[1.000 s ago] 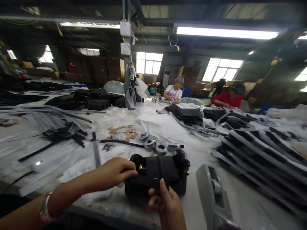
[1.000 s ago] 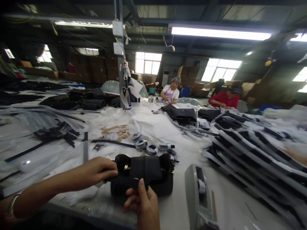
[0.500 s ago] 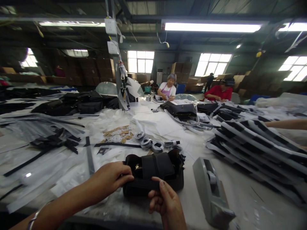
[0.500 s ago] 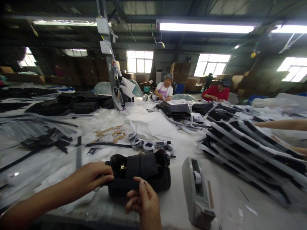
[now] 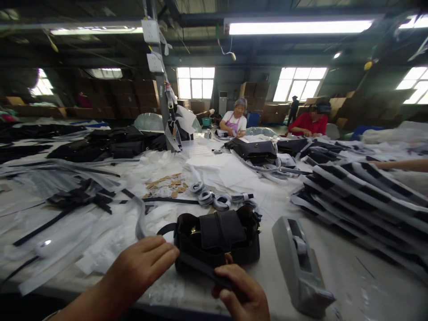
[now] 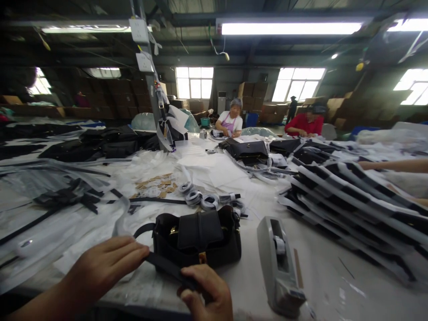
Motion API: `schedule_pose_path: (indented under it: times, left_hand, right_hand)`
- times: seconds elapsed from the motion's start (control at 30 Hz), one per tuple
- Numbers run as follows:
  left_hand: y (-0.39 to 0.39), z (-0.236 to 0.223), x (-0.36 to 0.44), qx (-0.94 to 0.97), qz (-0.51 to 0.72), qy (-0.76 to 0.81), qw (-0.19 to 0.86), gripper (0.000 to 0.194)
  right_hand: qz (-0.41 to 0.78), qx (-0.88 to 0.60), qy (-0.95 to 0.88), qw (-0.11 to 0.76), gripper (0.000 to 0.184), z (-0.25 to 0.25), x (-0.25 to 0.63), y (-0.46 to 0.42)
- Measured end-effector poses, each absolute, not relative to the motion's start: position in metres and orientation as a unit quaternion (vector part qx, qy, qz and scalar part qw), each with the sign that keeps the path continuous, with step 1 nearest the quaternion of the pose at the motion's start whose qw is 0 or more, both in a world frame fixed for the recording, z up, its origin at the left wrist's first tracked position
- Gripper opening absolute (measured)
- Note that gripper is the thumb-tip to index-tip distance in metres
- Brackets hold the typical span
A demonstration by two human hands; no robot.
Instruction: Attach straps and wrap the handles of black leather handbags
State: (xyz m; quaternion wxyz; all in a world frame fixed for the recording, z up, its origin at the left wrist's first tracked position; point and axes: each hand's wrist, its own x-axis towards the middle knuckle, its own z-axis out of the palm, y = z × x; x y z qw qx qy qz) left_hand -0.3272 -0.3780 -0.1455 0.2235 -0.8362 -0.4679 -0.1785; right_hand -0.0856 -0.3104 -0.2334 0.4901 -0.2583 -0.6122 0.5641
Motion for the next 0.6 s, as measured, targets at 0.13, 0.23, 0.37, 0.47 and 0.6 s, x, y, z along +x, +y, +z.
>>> schedule_pose_path:
  times: [0.13, 0.23, 0.37, 0.47, 0.6]
  left_hand:
    - [-0.389, -0.152, -0.330, -0.836, -0.197, -0.402, 0.318, 0.025]
    - [-0.394, -0.160, -0.335, -0.830, -0.196, -0.417, 0.315, 0.026]
    - [-0.397, -0.168, -0.343, -0.832, -0.192, -0.420, 0.309, 0.024]
    - [-0.395, -0.172, -0.348, -0.837, -0.199, -0.399, 0.317, 0.025]
    - [-0.392, -0.173, -0.350, -0.833, -0.211, -0.404, 0.312, 0.024]
  right_hand:
    - [0.567, -0.234, -0.626, 0.481, 0.021, -0.234, -0.085, -0.314]
    - [0.540, -0.221, -0.661, 0.472, 0.012, -0.237, -0.085, -0.316]
    - [0.532, -0.291, -0.647, 0.463, 0.013, -0.244, -0.089, -0.324]
    - [0.581, -0.344, -0.587, 0.446, 0.029, -0.248, -0.093, -0.330]
    - [0.611, -0.358, -0.561, 0.428, 0.033, -0.247, -0.095, -0.332]
